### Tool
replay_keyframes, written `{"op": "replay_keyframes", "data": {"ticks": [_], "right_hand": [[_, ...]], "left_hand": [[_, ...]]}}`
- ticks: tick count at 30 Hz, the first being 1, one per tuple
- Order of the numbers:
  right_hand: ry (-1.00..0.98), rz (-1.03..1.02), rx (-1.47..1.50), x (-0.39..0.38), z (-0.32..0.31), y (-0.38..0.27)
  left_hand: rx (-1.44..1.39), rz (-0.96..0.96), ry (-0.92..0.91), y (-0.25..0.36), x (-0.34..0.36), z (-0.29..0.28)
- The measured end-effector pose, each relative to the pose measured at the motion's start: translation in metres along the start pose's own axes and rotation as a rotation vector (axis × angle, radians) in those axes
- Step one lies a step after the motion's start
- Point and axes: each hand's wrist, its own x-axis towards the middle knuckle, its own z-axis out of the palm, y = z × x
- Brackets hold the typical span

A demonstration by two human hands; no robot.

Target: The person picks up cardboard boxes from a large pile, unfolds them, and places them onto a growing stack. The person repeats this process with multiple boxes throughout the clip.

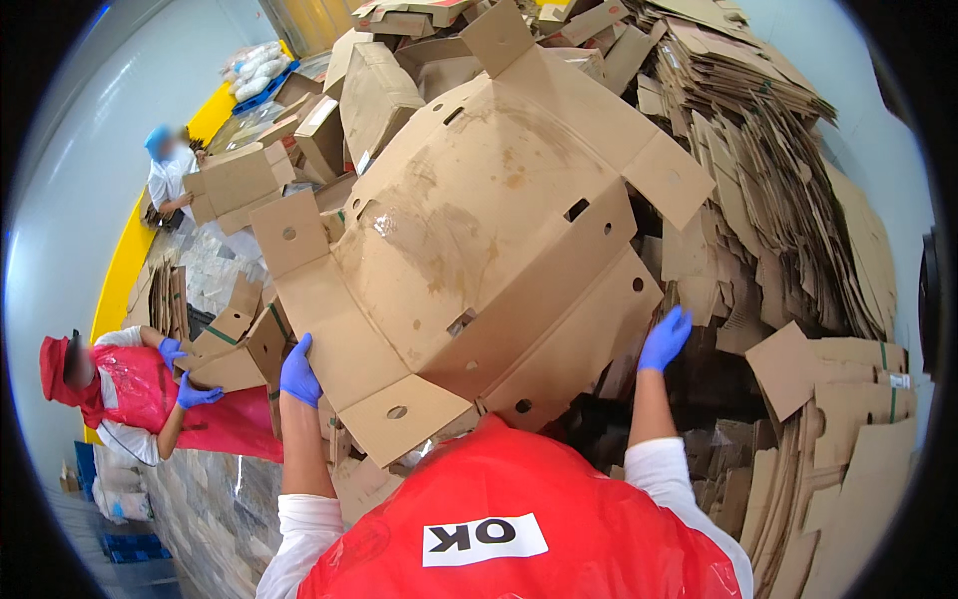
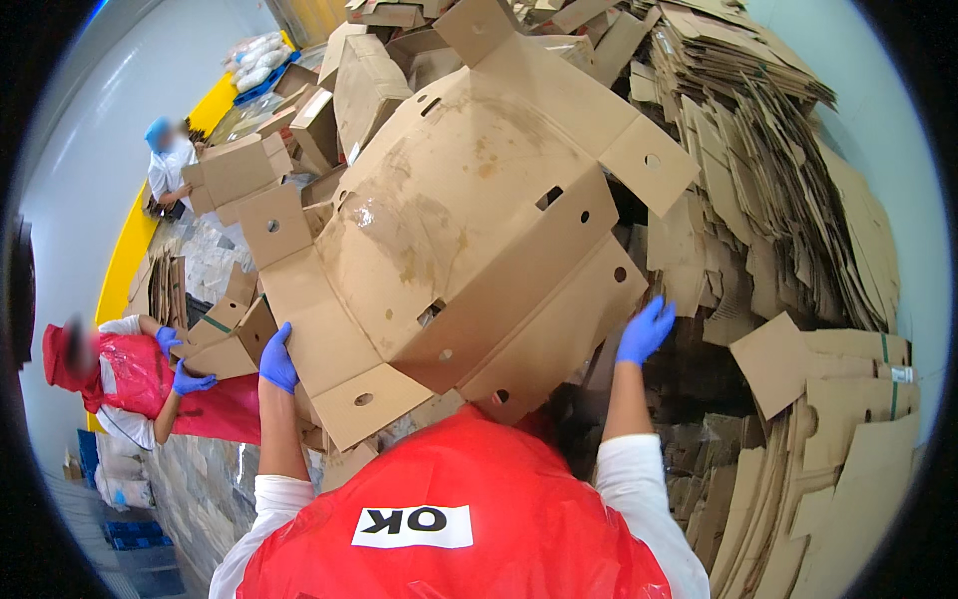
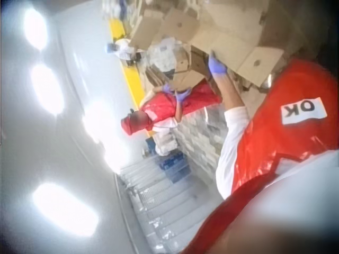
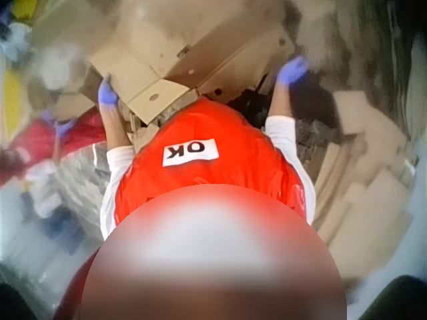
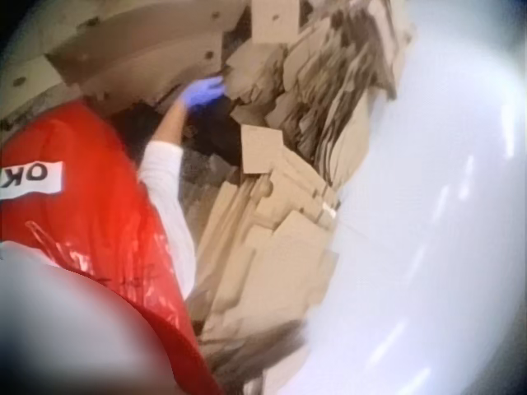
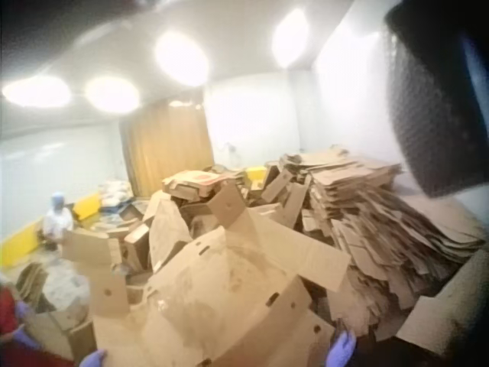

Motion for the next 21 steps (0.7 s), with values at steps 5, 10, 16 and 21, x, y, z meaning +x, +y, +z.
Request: {"op": "replay_keyframes", "data": {"ticks": [5,10,16,21], "right_hand": [[-0.325,0.954,0.37,-0.124,-0.047,0.124],[-0.688,1.147,0.667,-0.215,-0.046,0.072],[-0.759,0.821,0.717,-0.228,-0.068,0.031],[-0.617,0.611,0.524,-0.2,-0.155,-0.042]], "left_hand": [[-0.01,-0.061,0.034,-0.001,0.016,0.011],[-0.048,-0.095,0.003,-0.004,0.023,-0.012],[-0.052,-0.08,-0.18,0.002,0.005,0.01],[0.055,-0.139,-0.241,-0.003,0.007,0.008]]}}
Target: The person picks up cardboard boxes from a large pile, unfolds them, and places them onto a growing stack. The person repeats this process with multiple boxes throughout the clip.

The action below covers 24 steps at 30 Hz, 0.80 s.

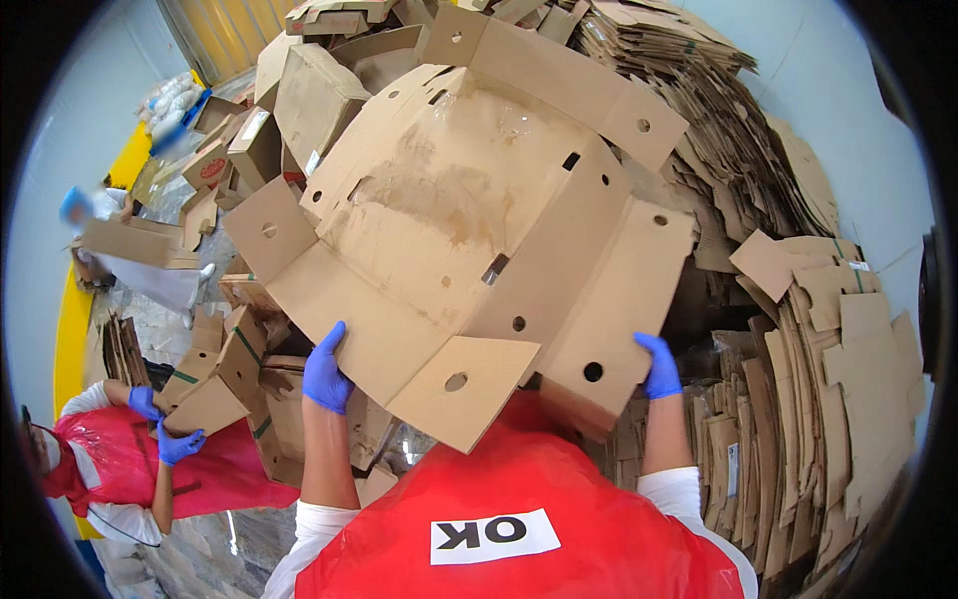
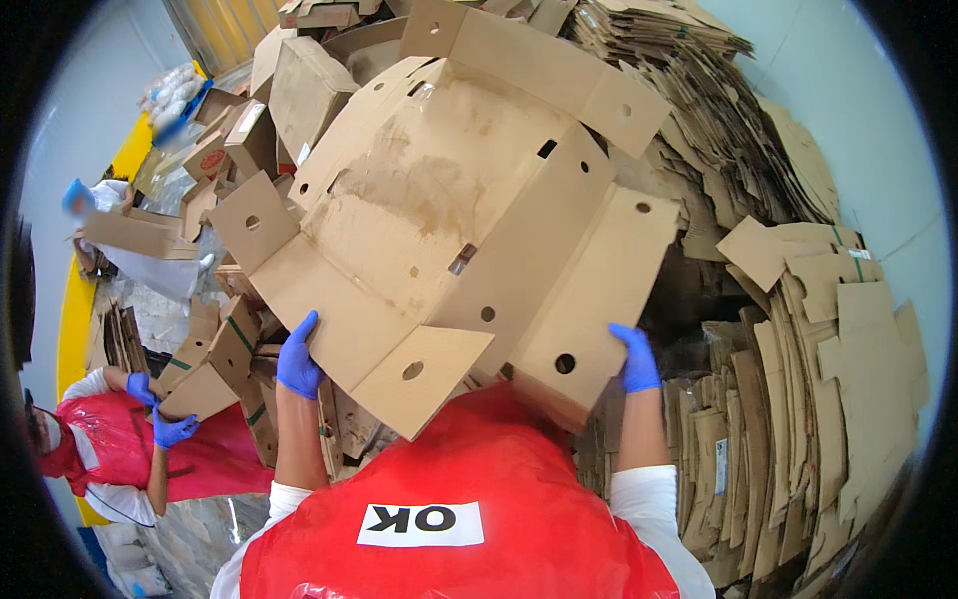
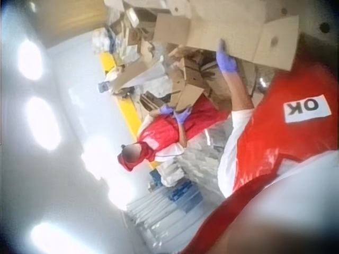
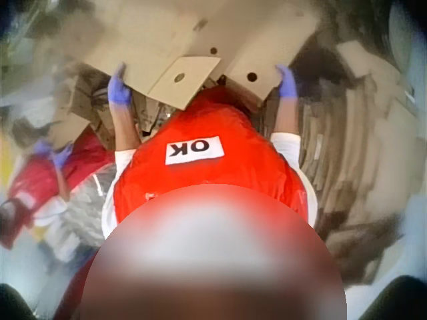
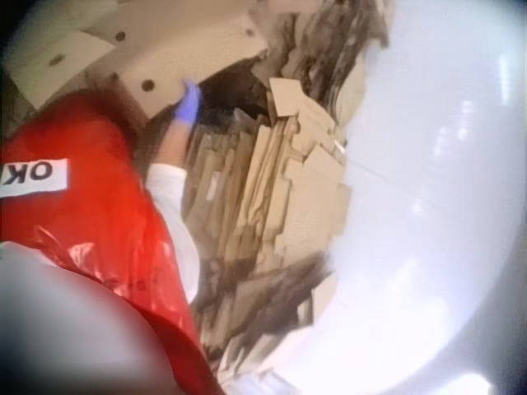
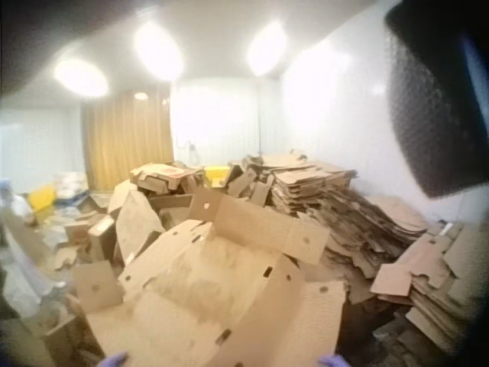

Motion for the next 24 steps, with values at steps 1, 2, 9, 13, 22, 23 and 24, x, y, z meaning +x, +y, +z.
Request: {"op": "replay_keyframes", "data": {"ticks": [1,2,9,13,22,23,24], "right_hand": [[0.032,-0.051,-0.018,-0.021,0.017,-0.029],[0.016,-0.078,-0.008,-0.038,0.027,-0.057],[-0.085,-0.194,-0.165,-0.086,0.109,-0.155],[-0.078,-0.281,-0.179,-0.084,0.15,-0.167],[-0.507,-0.256,-0.818,-0.11,0.219,-0.161],[-0.534,-0.303,-0.907,-0.108,0.223,-0.155],[-0.56,-0.35,-0.994,-0.104,0.223,-0.146]], "left_hand": [[0.012,0.0,-0.007,-0.002,-0.001,-0.002],[-0.01,-0.015,-0.032,-0.003,-0.003,-0.002],[-0.12,-0.089,-0.235,-0.018,-0.003,-0.01],[-0.135,-0.111,-0.336,-0.034,-0.012,-0.004],[-0.162,-0.059,-0.481,-0.05,-0.037,0.0],[-0.177,-0.073,-0.483,-0.051,-0.037,-0.001],[-0.191,-0.088,-0.486,-0.052,-0.036,-0.001]]}}
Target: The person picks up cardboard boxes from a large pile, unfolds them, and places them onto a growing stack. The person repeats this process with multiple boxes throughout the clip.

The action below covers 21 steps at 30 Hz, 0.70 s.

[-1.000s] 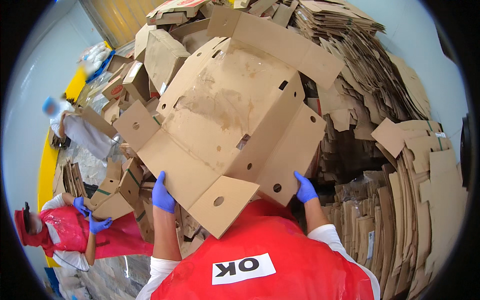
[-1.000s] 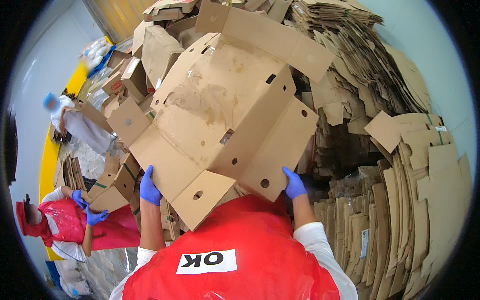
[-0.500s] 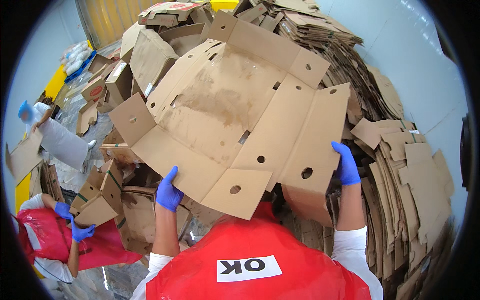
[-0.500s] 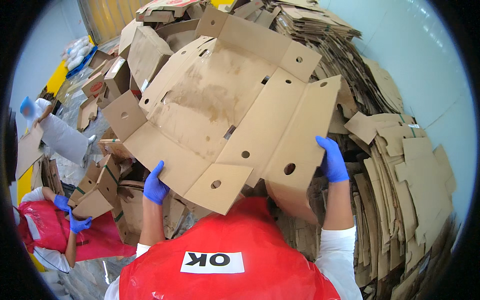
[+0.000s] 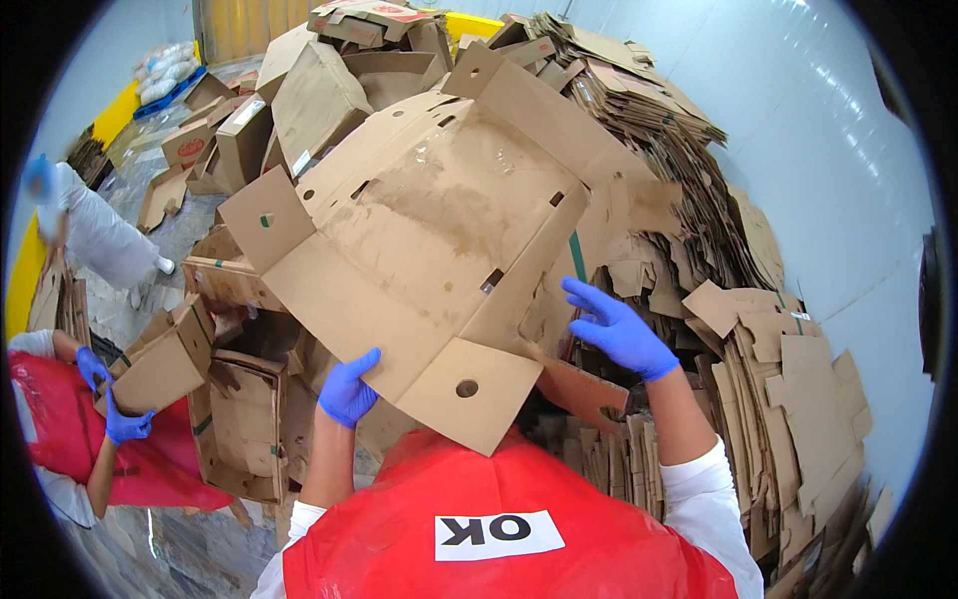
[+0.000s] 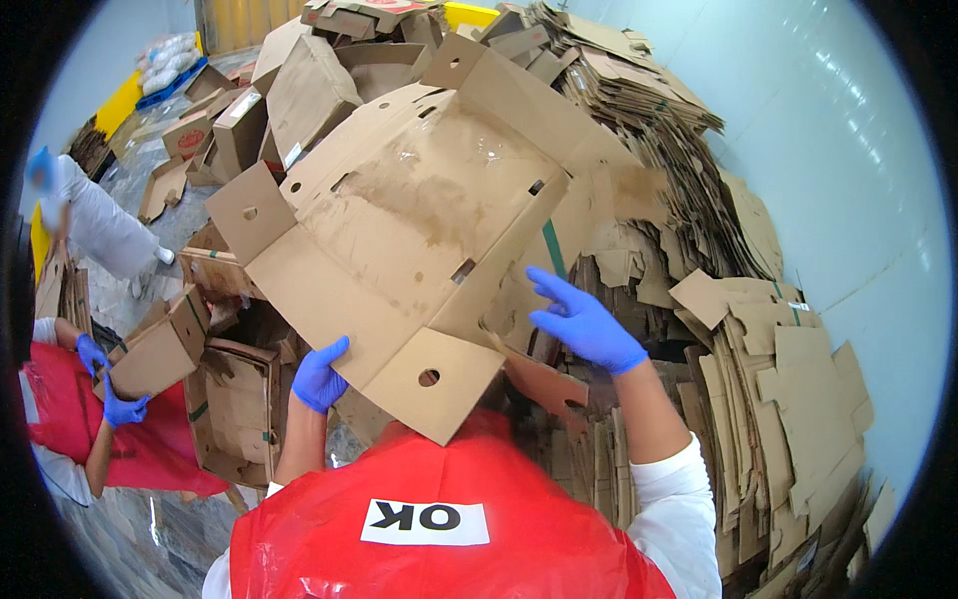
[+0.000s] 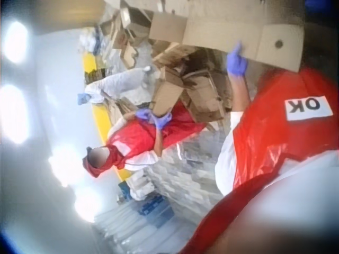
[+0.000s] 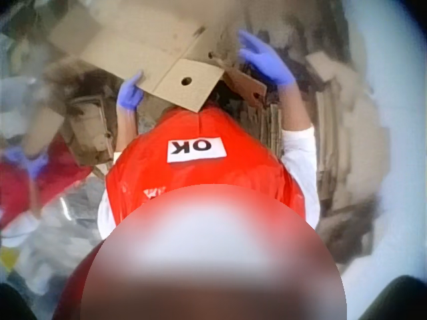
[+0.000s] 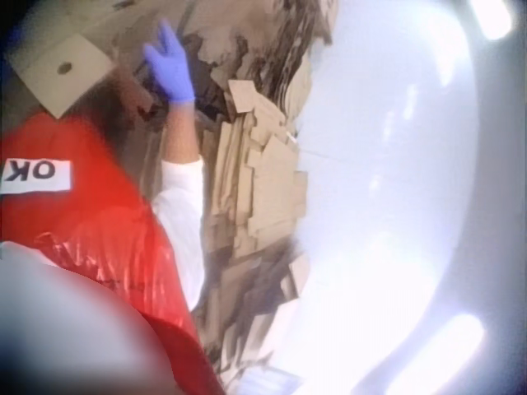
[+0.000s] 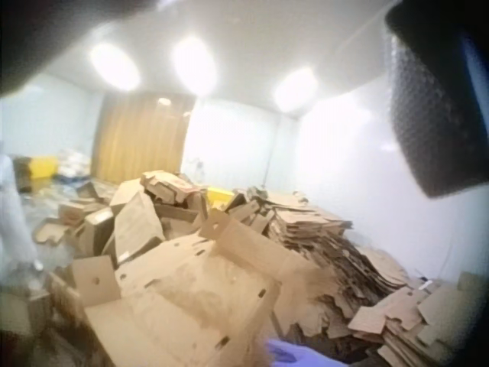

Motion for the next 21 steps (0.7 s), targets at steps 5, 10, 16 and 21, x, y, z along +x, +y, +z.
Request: {"op": "replay_keyframes", "data": {"ticks": [5,10,16,21], "right_hand": [[0.0,-0.035,-0.007,0.023,0.041,0.043],[0.46,-0.079,0.171,0.036,0.055,0.095],[0.666,0.36,0.495,0.008,0.006,0.224],[0.513,0.794,0.591,-0.027,0.052,0.336]], "left_hand": [[-0.01,0.028,-0.01,-0.009,0.002,-0.007],[-0.016,0.033,-0.007,-0.009,-0.002,0.0],[-0.027,0.012,0.03,-0.008,-0.001,0.004],[-0.066,-0.071,0.09,-0.002,0.001,0.006]]}}
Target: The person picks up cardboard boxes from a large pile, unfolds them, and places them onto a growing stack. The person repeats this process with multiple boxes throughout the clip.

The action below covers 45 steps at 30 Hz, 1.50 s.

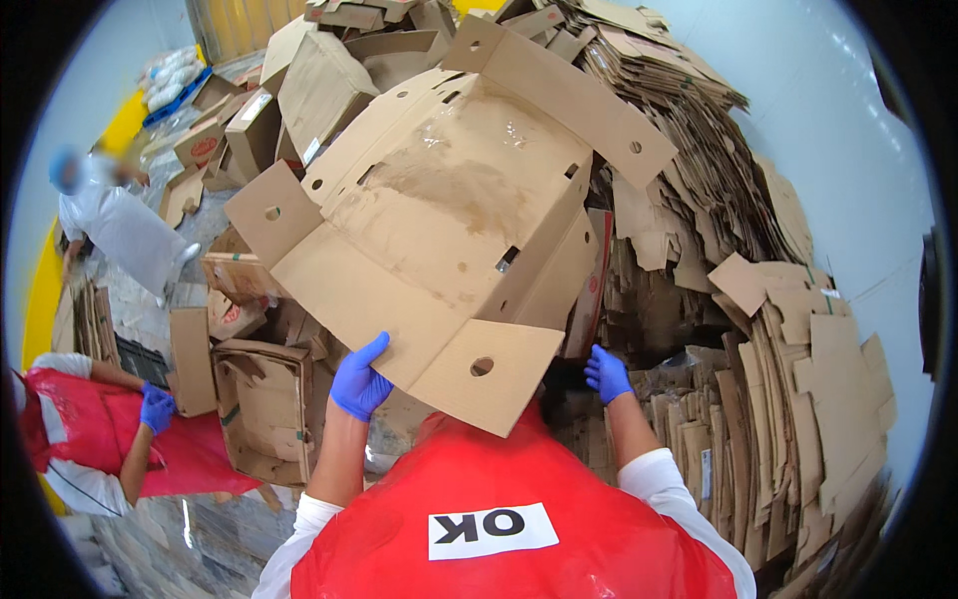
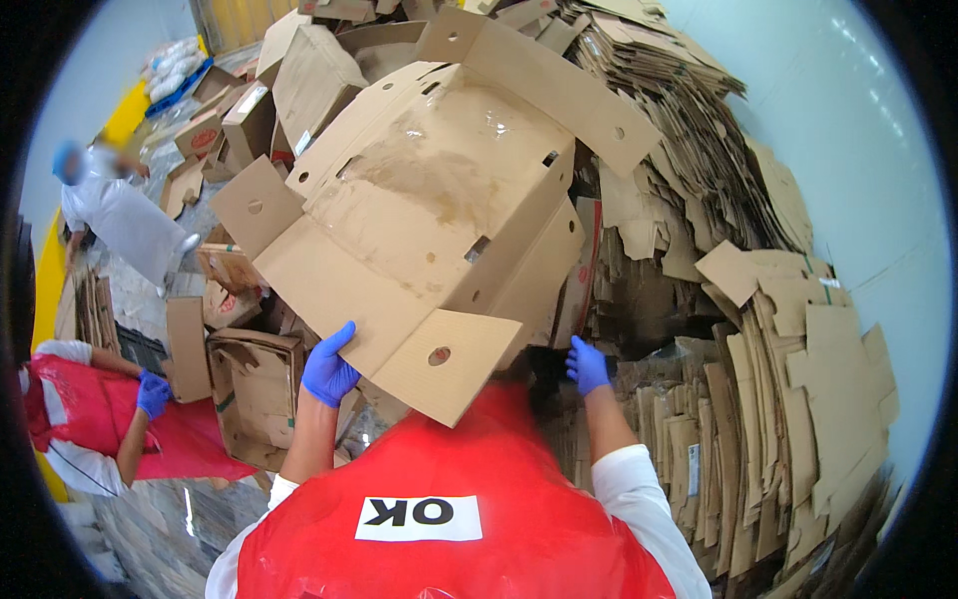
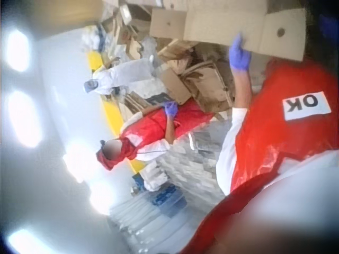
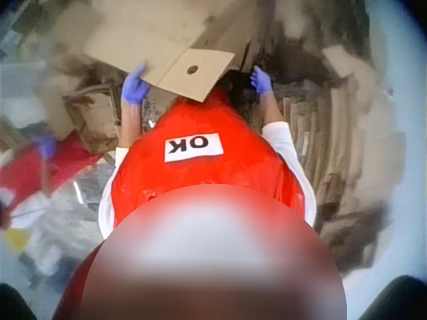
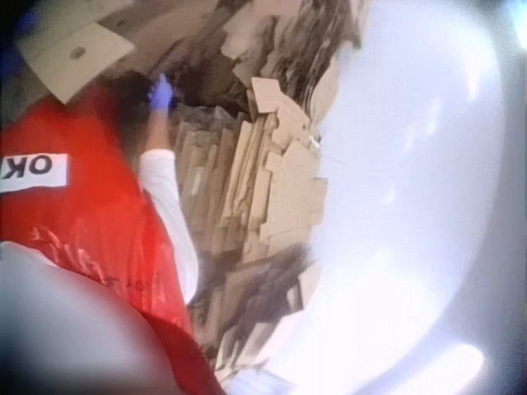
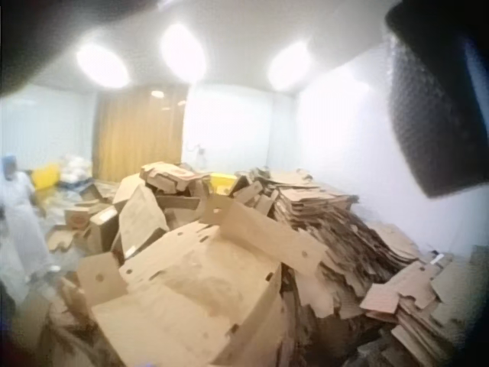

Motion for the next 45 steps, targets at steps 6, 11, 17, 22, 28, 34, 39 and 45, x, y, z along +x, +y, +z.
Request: {"op": "replay_keyframes", "data": {"ticks": [6,11,17,22,28,34,39,45], "right_hand": [[-0.26,0.129,0.296,0.012,0.048,0.057],[-0.523,-0.157,0.496,-0.023,0.058,0.022],[-0.363,-0.401,0.303,-0.126,-0.003,-0.087],[-0.31,-0.568,0.204,-0.216,-0.014,-0.169],[-0.392,-0.735,0.175,-0.285,0.051,-0.263],[-0.267,-0.829,0.086,-0.297,0.141,-0.322],[-0.249,-0.907,-0.015,-0.295,0.173,-0.336],[-0.122,-0.889,-0.055,-0.281,0.156,-0.361]], "left_hand": [[0.048,0.007,0.019,0.008,-0.002,0.007],[0.079,0.023,0.065,0.016,-0.007,-0.001],[0.274,0.038,0.018,0.016,-0.015,-0.001],[0.401,-0.061,0.017,0.025,-0.007,-0.016],[0.432,-0.109,-0.04,0.02,0.0,-0.023],[0.609,0.045,0.008,0.013,-0.006,-0.003],[-0.098,-0.315,-0.039,-0.017,-0.035,0.014],[0.222,-0.21,-0.113,-0.036,-0.038,-0.007]]}}
